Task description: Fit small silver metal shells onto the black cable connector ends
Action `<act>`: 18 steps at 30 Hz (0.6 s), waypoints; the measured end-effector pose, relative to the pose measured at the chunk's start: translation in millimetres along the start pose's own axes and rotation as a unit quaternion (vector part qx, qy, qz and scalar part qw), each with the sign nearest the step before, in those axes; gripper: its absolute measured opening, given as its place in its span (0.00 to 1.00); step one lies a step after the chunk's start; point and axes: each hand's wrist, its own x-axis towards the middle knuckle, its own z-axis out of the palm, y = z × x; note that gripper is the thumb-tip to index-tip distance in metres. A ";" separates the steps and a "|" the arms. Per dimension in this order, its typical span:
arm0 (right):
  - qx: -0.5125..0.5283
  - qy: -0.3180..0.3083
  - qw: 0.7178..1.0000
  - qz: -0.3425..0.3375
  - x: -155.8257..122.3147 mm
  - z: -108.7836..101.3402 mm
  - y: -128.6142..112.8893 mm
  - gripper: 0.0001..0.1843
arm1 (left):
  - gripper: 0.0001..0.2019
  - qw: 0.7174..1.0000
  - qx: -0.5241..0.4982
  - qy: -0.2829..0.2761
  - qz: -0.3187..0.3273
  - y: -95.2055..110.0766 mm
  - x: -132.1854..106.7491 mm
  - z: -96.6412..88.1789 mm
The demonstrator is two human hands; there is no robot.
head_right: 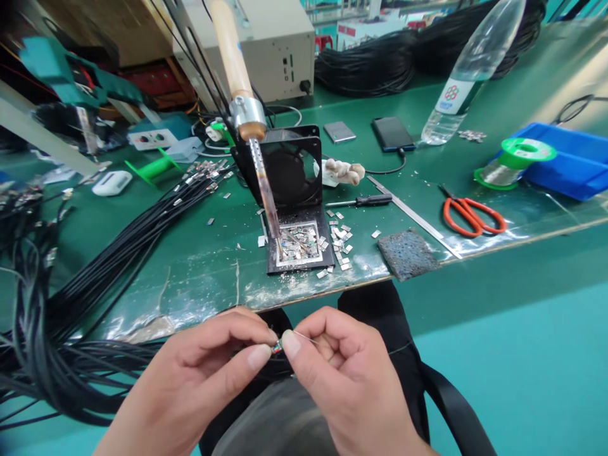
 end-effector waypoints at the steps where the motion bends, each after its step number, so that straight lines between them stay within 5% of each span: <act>1: 0.002 -0.009 1.000 -0.007 0.8 -1.4 1.9 0.22 | 0.06 1.000 0.021 -0.001 0.010 1.9 0.2 -1.3; 10: 0.017 -0.055 0.998 0.024 0.2 -7.4 9.1 0.22 | 0.13 0.978 0.149 -0.080 0.125 12.1 3.8 -9.3; 15: 0.034 -0.073 0.996 0.046 -1.5 -10.3 12.8 0.23 | 0.20 0.993 0.075 -0.090 0.030 3.9 5.3 -1.3; 18: 0.049 -0.061 0.995 0.069 -0.3 -11.6 13.7 0.24 | 0.21 0.998 -0.019 -0.050 -0.028 -4.8 3.0 2.0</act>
